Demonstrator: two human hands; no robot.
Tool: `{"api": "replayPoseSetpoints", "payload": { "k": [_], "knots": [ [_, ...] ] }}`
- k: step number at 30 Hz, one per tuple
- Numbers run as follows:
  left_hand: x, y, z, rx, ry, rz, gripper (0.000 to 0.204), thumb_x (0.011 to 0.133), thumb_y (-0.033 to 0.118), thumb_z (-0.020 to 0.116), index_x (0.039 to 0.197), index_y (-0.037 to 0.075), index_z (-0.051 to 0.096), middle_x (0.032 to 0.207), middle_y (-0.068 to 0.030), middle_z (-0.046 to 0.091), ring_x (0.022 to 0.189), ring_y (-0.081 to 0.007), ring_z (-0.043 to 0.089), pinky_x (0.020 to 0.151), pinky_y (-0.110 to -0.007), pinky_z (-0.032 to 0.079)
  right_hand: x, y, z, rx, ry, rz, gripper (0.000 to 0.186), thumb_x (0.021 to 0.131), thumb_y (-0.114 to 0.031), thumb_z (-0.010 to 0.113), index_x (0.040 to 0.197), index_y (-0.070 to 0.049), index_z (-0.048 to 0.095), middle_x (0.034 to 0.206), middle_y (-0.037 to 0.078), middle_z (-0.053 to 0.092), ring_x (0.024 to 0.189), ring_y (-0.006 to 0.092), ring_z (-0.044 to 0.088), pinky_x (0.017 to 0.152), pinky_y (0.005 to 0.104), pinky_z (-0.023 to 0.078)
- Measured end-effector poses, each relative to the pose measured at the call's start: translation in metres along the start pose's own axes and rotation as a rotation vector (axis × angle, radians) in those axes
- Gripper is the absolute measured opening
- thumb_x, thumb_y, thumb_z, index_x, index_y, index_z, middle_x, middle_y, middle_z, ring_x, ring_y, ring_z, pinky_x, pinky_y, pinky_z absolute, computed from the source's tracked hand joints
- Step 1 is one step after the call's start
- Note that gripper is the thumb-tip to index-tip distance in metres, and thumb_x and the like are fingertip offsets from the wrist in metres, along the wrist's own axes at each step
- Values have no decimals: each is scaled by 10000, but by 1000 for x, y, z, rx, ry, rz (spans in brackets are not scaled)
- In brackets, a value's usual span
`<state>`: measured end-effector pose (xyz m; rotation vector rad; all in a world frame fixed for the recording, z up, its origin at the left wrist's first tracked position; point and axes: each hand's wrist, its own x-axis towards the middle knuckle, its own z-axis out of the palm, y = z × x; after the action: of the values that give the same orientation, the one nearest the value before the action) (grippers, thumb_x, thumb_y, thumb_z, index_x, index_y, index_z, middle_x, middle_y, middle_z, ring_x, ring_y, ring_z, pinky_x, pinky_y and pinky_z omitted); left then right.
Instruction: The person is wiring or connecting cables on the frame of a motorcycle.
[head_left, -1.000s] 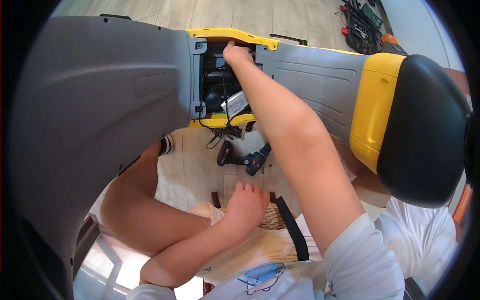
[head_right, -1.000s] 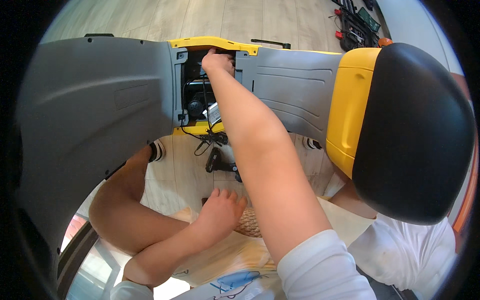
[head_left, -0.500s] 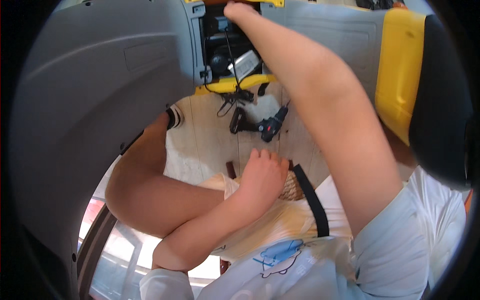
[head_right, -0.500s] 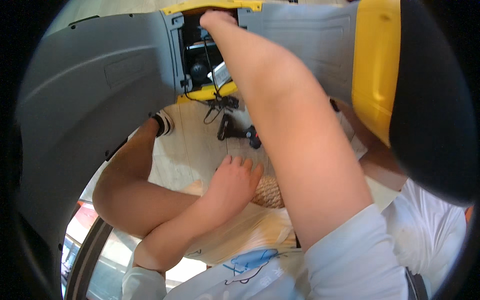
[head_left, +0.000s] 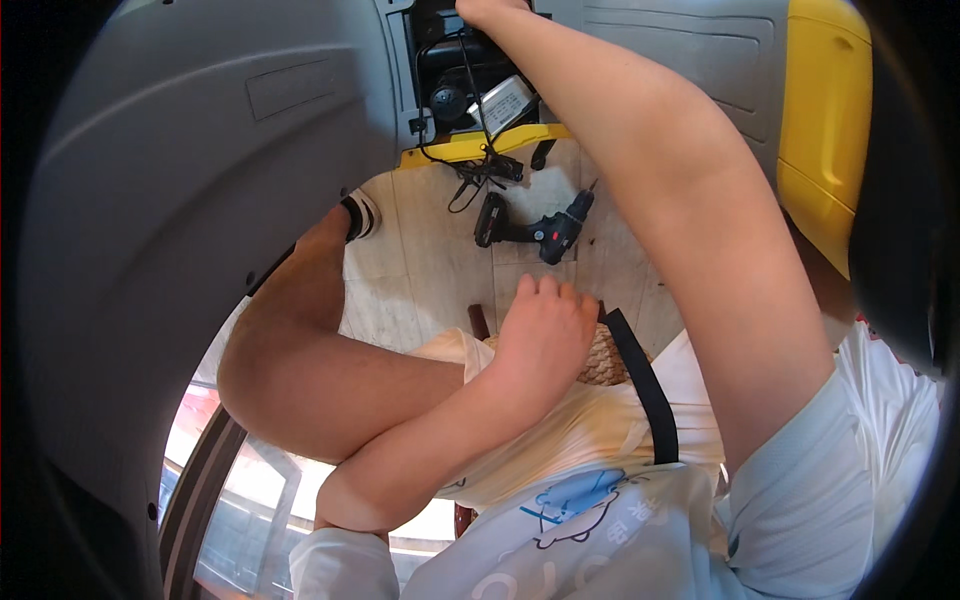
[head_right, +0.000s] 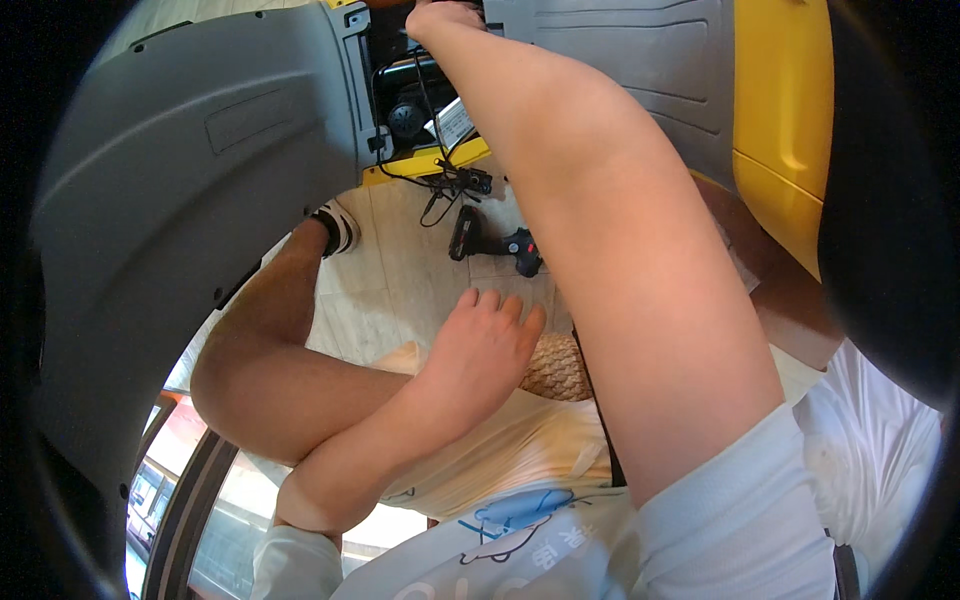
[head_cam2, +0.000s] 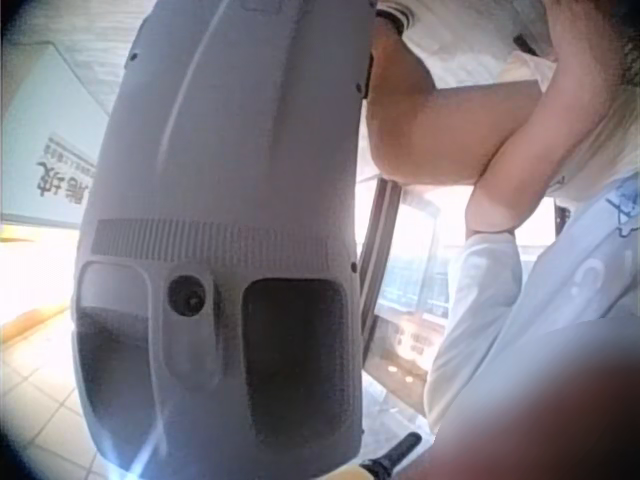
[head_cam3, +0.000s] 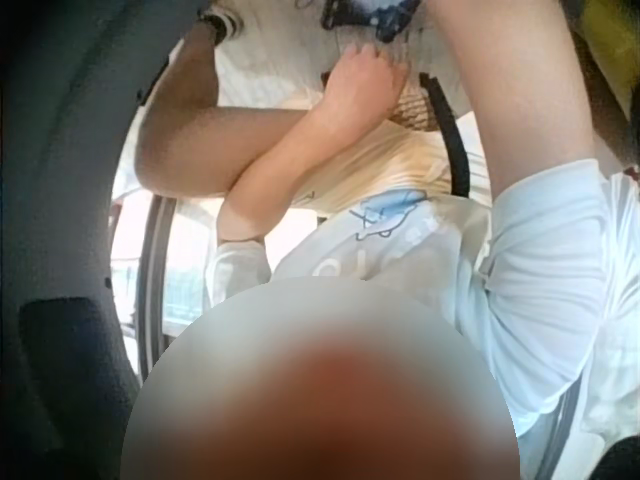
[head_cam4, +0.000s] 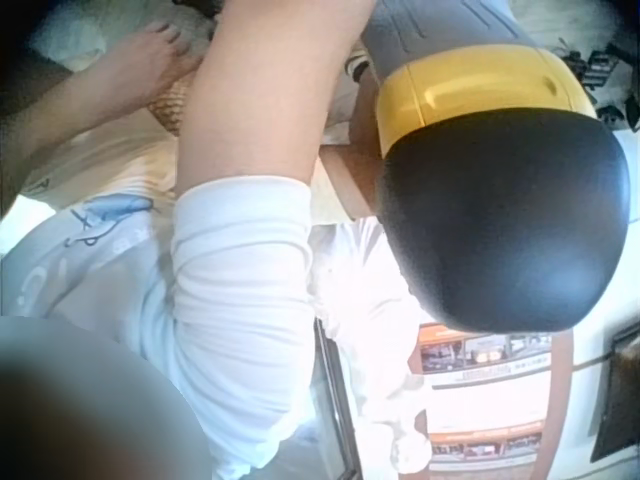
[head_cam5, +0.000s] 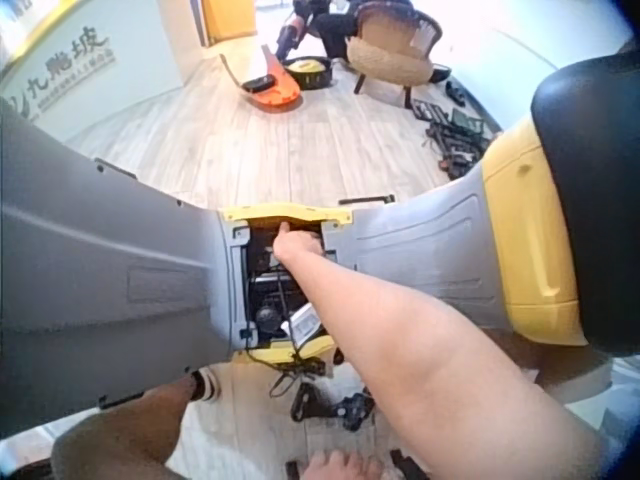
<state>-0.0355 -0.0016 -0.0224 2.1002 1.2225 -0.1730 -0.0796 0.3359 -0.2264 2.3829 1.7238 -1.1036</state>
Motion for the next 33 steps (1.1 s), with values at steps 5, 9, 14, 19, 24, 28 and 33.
{"api": "replayPoseSetpoints", "payload": {
  "k": [5,9,14,19,24,28,33],
  "knots": [
    [3,2,3,-14,-4,15,247,788,95,562,1021,20,601,853,-107,607,828,-261,585,746,-377,425,-5,3,-8,37,49,6,850,968,-590,253,1377,151,327,1436,314,371,1324,398,421,1078,453,359],
    [-8,-8,3,11,-16,-32,269,786,96,565,1041,18,602,858,-107,610,831,-262,586,747,-376,426,-43,-21,0,75,-64,57,864,970,-586,240,1385,171,284,1434,329,362,1329,410,410,1088,462,342],
    [5,2,1,15,-1,20,269,784,106,574,1037,23,604,864,-107,611,853,-259,587,751,-381,430,20,10,-6,-24,-39,-52,878,960,-598,222,1373,171,314,1434,345,346,1340,435,379,1121,471,287],
    [0,-3,0,25,-44,-17,238,788,111,576,1012,35,599,870,-103,610,869,-254,590,756,-383,434,1,3,0,14,-19,-92,850,958,-587,234,1341,155,394,1406,354,379,1331,412,403,1112,441,315],
    [3,4,0,39,-40,-2,225,800,115,570,1011,40,597,873,-99,611,876,-247,591,763,-380,435,0,9,-5,-5,60,-67,868,951,-608,247,1335,155,404,1380,341,425,1295,398,456,1085,431,354],
    [2,3,-1,35,-50,-12,232,807,123,567,1021,40,599,877,-96,613,877,-245,590,771,-374,434,-17,8,-7,62,94,-35,899,950,-615,272,1313,201,375,1330,342,476,1253,395,500,1052,429,394],
    [3,4,0,43,-53,-12,263,816,134,561,1056,35,602,876,-95,615,877,-245,589,775,-374,434,-16,12,-3,71,163,-75,923,950,-616,288,1299,237,336,1266,357,519,1214,407,532,1027,428,419]
  ]
}}
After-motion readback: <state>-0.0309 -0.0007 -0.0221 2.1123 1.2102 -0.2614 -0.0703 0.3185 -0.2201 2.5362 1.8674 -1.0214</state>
